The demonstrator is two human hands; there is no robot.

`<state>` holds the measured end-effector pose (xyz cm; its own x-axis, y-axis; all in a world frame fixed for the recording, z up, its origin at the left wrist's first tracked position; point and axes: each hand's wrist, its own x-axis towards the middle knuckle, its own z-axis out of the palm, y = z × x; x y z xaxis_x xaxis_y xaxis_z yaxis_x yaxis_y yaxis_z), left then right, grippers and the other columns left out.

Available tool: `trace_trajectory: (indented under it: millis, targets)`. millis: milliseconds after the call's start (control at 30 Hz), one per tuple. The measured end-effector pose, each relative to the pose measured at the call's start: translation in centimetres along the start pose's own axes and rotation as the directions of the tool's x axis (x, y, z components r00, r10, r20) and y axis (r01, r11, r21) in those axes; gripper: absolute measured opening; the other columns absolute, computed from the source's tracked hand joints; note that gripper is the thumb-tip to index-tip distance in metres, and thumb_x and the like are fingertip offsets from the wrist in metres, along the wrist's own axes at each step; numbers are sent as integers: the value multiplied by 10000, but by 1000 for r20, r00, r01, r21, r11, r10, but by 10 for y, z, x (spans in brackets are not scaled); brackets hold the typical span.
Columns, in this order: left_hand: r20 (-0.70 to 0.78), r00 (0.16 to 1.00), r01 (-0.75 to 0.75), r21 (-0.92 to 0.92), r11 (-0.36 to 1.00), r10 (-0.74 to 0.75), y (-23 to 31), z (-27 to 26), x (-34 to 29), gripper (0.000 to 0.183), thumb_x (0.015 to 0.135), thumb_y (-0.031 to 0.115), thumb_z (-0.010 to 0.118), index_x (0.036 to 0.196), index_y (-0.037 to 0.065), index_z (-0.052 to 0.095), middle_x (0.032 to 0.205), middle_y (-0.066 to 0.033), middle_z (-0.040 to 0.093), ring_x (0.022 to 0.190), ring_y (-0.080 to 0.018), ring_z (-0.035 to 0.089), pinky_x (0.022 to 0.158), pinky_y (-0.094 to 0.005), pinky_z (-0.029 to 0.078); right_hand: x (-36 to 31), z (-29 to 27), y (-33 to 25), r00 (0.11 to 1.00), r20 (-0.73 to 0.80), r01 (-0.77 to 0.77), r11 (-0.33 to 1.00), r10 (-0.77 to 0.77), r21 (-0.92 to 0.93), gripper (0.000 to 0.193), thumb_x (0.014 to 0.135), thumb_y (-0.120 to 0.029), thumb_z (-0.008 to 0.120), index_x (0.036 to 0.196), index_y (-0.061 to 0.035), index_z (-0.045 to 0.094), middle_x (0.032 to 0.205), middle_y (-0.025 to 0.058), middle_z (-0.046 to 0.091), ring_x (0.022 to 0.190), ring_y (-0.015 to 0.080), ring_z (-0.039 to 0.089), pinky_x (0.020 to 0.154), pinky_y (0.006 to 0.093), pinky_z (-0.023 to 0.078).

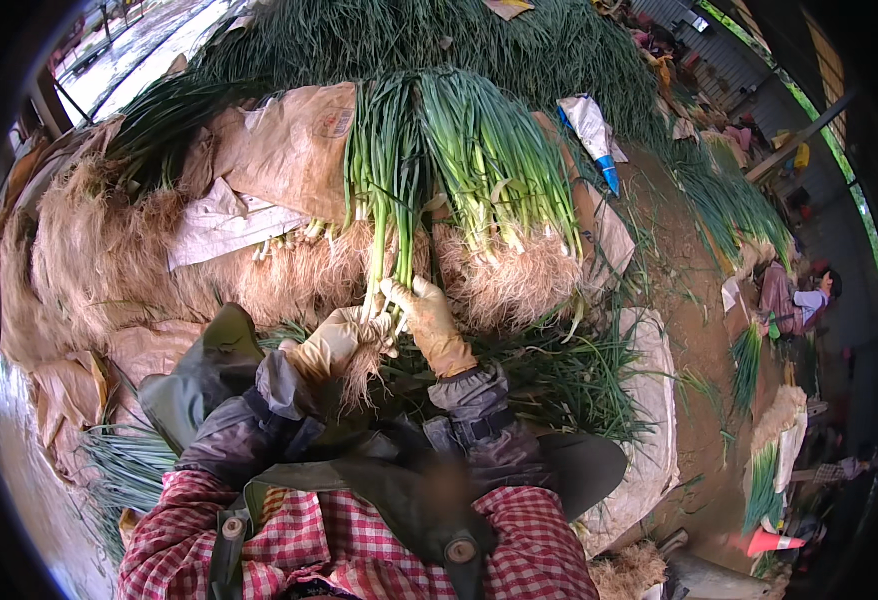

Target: The person gathers green onions from a large pile, aligns the roots, and ties them into bundles using a thin strip. The person repeats this process multiple times, placing each finished bundle aside.

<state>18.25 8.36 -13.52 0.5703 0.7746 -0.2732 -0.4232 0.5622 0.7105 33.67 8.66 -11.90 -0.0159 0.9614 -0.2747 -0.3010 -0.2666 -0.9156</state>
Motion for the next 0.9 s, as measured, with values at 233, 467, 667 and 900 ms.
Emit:
trace_trajectory:
  millis: [233, 467, 667, 900]
  targets:
    - [-364, 928, -29, 148, 989, 81, 10, -25, 9, 65, 885, 83, 559, 893, 20, 572, 670, -81, 606, 544, -182, 585, 440, -314, 476, -60, -106, -54, 646, -367, 590, 743, -669, -317, 254, 945, -225, 500, 999, 6, 590, 751, 52, 593, 568, 106, 552, 462, 222, 446]
    - [-246, 962, -161, -158, 974, 119, 35, -20, -3, 126, 902, 134, 546, 869, 16, 575, 618, -67, 574, 507, -170, 534, 443, -289, 405, -120, -166, 6, 691, -705, -409, 890, 158, -201, 371, 888, -312, 589, 1081, 4, 582, 985, 103, 632, 693, 228, 651, 559, 310, 534]
    - [-455, 831, -370, -25, 929, 319, 49, -22, 5, 157, 895, 151, 577, 813, 20, 597, 626, -59, 595, 485, -127, 524, 435, -241, 404, 18, -19, -8, 842, 190, 468, 508, -505, -723, 248, 877, -229, 601, 981, -9, 646, 745, 61, 656, 528, 107, 572, 496, 257, 471]
    - [-415, 893, -135, 119, 984, 173, 47, -43, 12, 168, 856, 123, 592, 990, 31, 548, 766, -117, 636, 572, -165, 607, 471, -289, 474, 185, 77, -24, 990, -136, -140, -158, -38, -978, 400, 714, -352, 669, 953, -32, 684, 898, 185, 670, 830, 351, 656, 688, 434, 520]
